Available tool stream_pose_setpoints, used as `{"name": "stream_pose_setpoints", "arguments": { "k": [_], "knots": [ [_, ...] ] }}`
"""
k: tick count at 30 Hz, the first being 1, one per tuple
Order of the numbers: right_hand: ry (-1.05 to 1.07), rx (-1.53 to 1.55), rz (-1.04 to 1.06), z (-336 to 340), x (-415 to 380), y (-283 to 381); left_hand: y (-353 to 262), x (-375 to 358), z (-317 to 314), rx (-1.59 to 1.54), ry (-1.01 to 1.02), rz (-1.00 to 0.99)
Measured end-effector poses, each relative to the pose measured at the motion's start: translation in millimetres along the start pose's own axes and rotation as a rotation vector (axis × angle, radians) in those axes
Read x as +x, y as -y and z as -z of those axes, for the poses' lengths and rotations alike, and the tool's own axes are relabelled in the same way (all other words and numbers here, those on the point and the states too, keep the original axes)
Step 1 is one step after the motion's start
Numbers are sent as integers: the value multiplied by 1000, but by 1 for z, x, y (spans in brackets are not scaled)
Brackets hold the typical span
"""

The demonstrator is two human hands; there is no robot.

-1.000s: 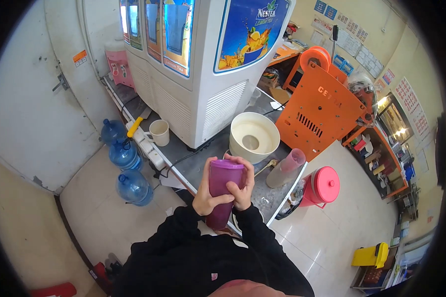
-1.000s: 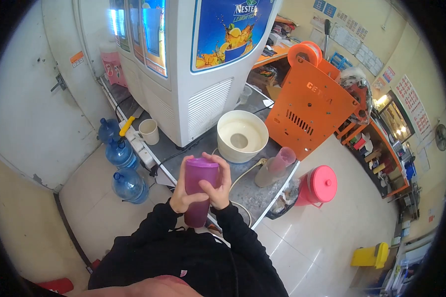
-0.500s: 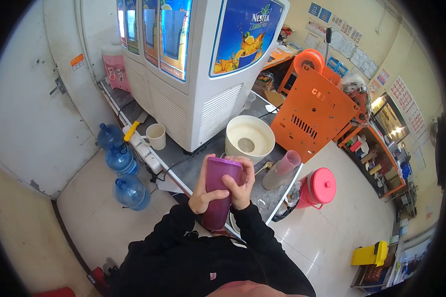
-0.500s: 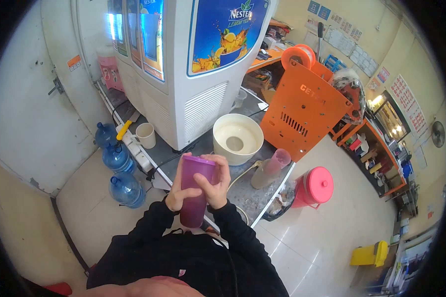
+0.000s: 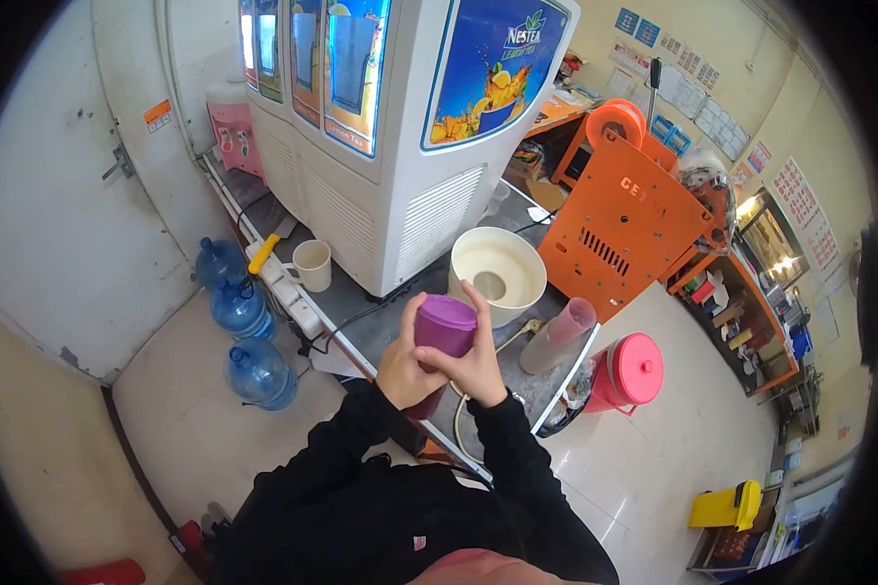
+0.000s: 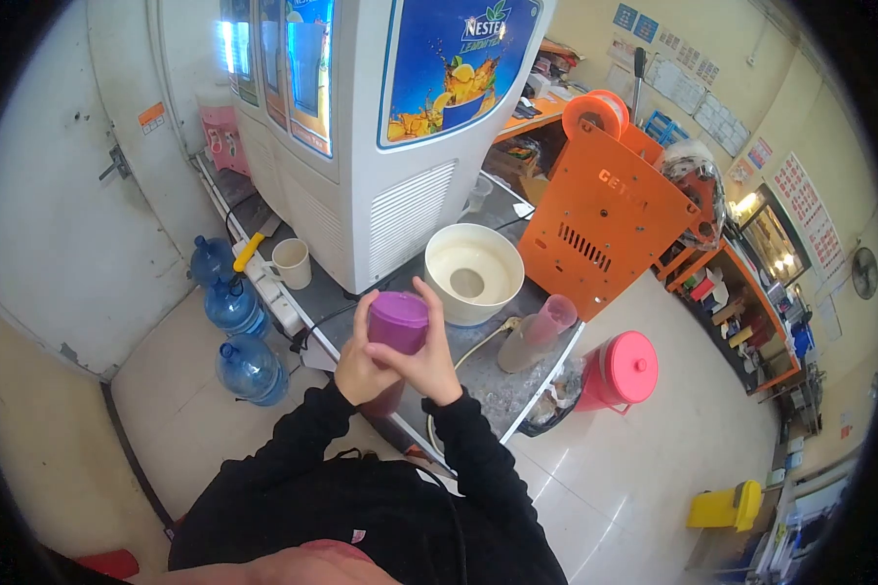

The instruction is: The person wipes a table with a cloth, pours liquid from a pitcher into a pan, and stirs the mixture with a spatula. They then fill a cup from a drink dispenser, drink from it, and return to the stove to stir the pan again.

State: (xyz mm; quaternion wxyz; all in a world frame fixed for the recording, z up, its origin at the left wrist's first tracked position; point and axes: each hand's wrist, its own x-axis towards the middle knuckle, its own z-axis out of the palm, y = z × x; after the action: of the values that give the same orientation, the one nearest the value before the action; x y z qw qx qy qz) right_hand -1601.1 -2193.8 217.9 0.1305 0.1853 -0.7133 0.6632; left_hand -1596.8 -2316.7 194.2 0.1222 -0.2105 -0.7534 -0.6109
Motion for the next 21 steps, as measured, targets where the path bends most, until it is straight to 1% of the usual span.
{"name": "stream_pose_setpoints", "arguments": {
  "k": [1,4,5,6,7,8,9,11,12,13,16,17,20,21],
  "knots": [
    [-21,19,-51,-1,1,-1,6,-1,4,29,99,65],
    [-24,-441,115,3,5,-17,17,-7,13,107,147,-64],
    [-75,-550,203,3,6,-18,23,-6,22,150,178,20],
    [-79,-549,254,12,12,-33,30,-8,28,42,79,58],
    [-74,-331,84,25,16,-55,28,-8,37,-31,6,140],
    [-71,-111,-86,33,20,-63,25,-10,46,-103,-66,223],
    [-76,6,-177,38,21,-66,28,-12,50,-140,-88,233],
    [-88,-459,97,29,19,-56,34,-13,55,-216,-145,240],
    [-92,-688,234,25,17,-54,37,-15,55,-215,-128,237],
    [-94,-555,156,30,17,-72,40,-16,55,-213,-110,231],
    [-143,40,-214,36,16,-82,47,-19,54,-231,-57,241],
    [-126,-222,-53,31,13,-81,48,-19,53,-242,-40,247],
    [-107,-319,11,20,9,-72,55,-21,48,-221,20,245],
    [-142,-50,-139,24,10,-79,59,-20,46,-213,52,238]
  ]
}}
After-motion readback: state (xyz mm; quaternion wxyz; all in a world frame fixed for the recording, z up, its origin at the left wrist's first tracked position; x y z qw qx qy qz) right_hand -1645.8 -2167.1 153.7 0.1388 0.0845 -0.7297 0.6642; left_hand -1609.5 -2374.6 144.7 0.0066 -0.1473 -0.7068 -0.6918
